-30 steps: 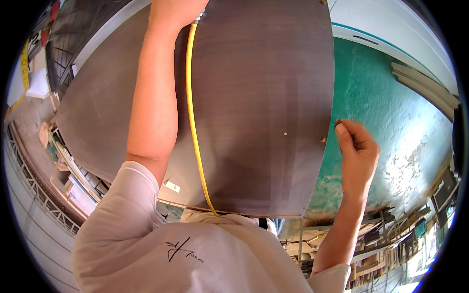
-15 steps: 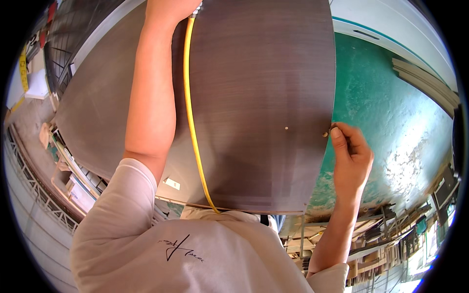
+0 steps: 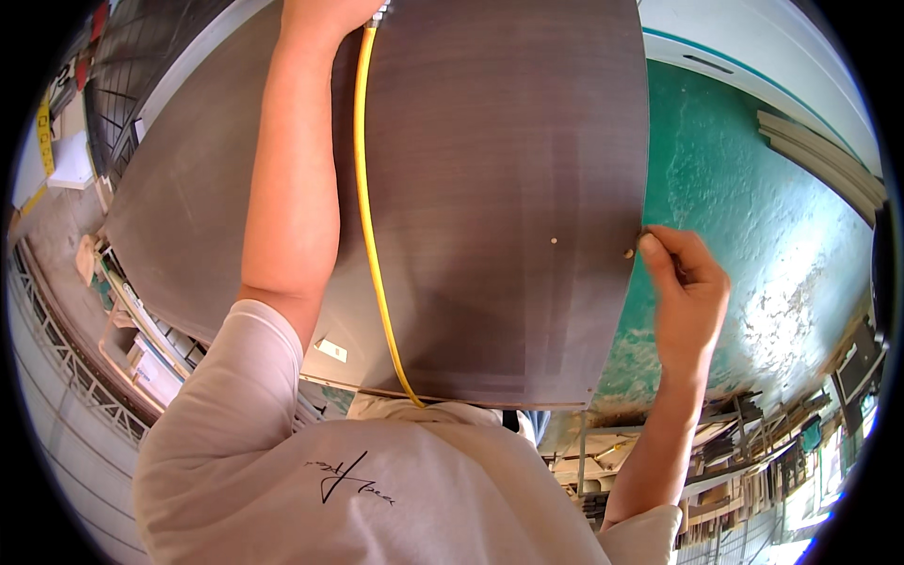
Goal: The person uses a yellow air blower to clean dust and debris from the surface of large, dark wood panels. They move the panels between a workbench and a stack on the floor, blowing air along the edges and surfaces to remove particles.
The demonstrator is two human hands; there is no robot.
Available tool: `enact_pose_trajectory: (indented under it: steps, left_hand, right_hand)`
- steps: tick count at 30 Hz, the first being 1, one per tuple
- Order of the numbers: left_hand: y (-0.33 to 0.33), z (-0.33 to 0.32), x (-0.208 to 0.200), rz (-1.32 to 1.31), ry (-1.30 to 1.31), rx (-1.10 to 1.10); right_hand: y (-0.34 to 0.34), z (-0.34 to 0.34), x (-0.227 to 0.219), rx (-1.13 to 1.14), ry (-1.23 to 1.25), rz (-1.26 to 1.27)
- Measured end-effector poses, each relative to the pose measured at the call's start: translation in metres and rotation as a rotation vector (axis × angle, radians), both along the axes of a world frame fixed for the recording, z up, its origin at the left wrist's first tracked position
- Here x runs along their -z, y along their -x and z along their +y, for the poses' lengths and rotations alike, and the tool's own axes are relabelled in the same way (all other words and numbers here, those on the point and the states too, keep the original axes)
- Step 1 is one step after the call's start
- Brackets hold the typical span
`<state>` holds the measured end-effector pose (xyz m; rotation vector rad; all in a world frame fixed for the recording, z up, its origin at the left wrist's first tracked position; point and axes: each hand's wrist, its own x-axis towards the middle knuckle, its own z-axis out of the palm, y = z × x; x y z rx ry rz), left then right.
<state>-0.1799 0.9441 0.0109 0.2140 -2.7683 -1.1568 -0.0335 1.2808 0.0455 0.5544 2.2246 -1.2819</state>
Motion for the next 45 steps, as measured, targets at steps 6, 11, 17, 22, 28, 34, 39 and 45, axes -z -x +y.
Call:
enact_pose_trajectory:
  steps: [6,11,17,22,28,34,39,45]
  left_hand:
    - [0.005,-0.012,0.016,-0.005,-0.039,-0.016]
    - [0.003,-0.009,0.011,0.037,-0.031,0.009]
    - [-0.001,-0.014,0.006,0.005,-0.004,-0.008]
    - [-0.003,-0.001,0.005,-0.001,-0.049,-0.025]
    - [0.0,-0.01,0.009,0.017,-0.011,-0.007]
    - [0.0,-0.007,0.002,-0.078,0.036,-0.042]
    - [0.001,-0.01,0.01,0.001,0.016,-0.029]
    - [0.001,-0.005,0.0,-0.049,0.036,-0.048]
  right_hand:
    - [-0.015,-0.008,-0.01,-0.101,-0.157,0.041]
    - [-0.015,0.004,0.001,-0.012,-0.011,0.065]
    - [0.0,-0.003,-0.001,-0.121,-0.064,0.073]
    - [0.011,-0.001,0.001,-0.155,-0.074,-0.011]
    - [0.005,0.001,0.003,-0.03,-0.067,0.04]
    - [0.007,-0.016,-0.005,-0.032,-0.075,0.016]
    - [-0.018,-0.006,-0.013,-0.17,-0.233,0.025]
    - [-0.034,0.009,-0.007,0.069,-0.02,-0.062]
